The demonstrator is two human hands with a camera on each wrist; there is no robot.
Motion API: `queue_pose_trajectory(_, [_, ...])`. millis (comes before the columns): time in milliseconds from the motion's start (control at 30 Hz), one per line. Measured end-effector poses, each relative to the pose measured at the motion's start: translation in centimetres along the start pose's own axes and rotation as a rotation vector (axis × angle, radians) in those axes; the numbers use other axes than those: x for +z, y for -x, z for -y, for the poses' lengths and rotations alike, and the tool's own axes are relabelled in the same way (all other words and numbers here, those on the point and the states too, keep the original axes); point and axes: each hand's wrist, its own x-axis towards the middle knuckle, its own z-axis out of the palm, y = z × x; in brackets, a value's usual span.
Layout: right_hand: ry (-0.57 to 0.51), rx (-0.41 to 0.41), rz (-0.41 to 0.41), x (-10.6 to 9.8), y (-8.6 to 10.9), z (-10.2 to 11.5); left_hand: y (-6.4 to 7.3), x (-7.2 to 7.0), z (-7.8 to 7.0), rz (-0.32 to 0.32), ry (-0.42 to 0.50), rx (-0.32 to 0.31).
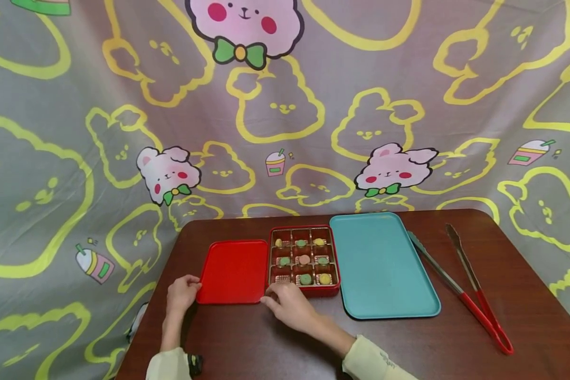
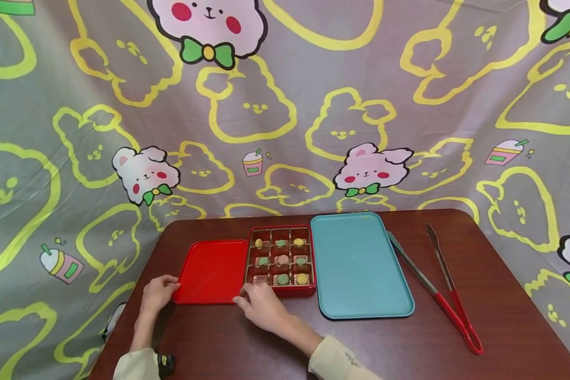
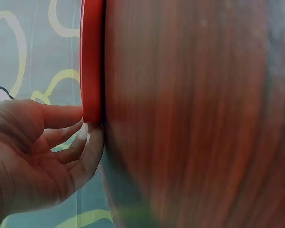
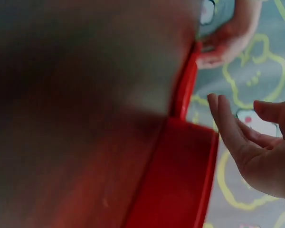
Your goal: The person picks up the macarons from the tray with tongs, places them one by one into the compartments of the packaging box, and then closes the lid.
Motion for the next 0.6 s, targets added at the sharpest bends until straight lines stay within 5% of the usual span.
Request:
queue_pose_trajectory(233, [-0.281, 0.164, 0.083, 2.5, 0.4, 0.1, 0.1, -0.6, 0.8, 0.022, -0.025, -0.007])
queue_pose_trajectory(400, [-0.478, 0.296, 0.057, 3.5, 0.1, 0.1, 0.1, -0.8, 1.2, 0.036, -0.023, -0.016])
queue_pose_trajectory(600, [-0.506, 0.360, 0.036, 4.1, -0.7, 0.6, 0.1, -1.1, 1.3, 0.034, -0.011, -0.024])
